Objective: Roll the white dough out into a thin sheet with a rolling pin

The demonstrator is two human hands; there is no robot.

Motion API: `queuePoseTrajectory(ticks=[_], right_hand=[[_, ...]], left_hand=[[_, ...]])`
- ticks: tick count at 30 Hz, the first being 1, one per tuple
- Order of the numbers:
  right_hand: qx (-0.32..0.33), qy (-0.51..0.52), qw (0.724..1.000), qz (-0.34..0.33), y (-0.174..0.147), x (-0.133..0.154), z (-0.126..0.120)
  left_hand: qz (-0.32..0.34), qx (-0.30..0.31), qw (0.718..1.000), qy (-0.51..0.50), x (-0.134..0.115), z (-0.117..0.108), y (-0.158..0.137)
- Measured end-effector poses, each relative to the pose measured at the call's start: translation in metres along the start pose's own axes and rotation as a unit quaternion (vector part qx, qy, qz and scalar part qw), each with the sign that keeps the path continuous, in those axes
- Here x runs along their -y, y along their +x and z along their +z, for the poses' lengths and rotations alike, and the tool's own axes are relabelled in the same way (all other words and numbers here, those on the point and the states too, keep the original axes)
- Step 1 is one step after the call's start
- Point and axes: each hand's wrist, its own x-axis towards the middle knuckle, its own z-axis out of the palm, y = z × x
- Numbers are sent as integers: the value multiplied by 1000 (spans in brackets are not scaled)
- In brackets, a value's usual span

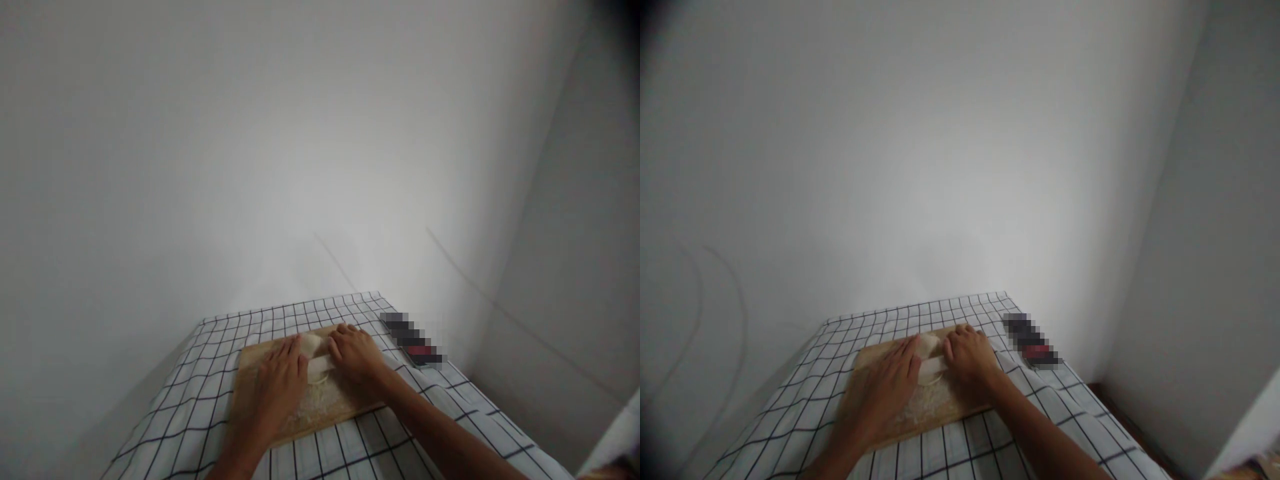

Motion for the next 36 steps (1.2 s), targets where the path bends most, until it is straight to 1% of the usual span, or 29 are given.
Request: queuePoseTrajectory(ticks=[2,5,7,9,11,13,16,18,21,24,26,28,30,33,36], right_hand=[[5,-11,1000,-11,16,-2,-5],[17,-6,999,-29,38,-7,-7],[29,1,999,-41,50,-11,-4],[37,8,998,-49,61,-15,1],[40,14,998,-54,71,-20,7],[46,21,997,-61,80,-24,13],[58,27,996,-66,90,-29,23],[63,26,996,-62,91,-31,27],[57,22,997,-42,81,-32,29],[41,22,999,-16,63,-29,27],[31,25,999,-4,49,-26,24],[15,32,999,4,36,-24,21],[1,40,999,2,23,-23,19],[-14,43,999,-7,1,-20,18],[-28,45,998,-17,-21,-17,20]], left_hand=[[-14,10,1000,-22,1,-7,10],[-43,16,995,-88,3,-16,21],[-56,14,989,-137,4,-17,25],[-57,13,986,-154,5,-14,26],[-54,15,989,-133,5,-8,25],[-39,14,995,-91,5,-1,23],[-17,-5,999,-33,4,7,20],[-14,-19,1000,-7,4,11,19],[-1,-29,999,36,3,12,19],[15,-35,996,76,1,10,17],[31,-35,995,85,-1,10,13],[44,-35,995,84,-4,10,7],[44,-38,995,78,-7,10,0],[32,-56,996,60,-14,11,-11],[40,-79,995,40,-19,10,-22]])
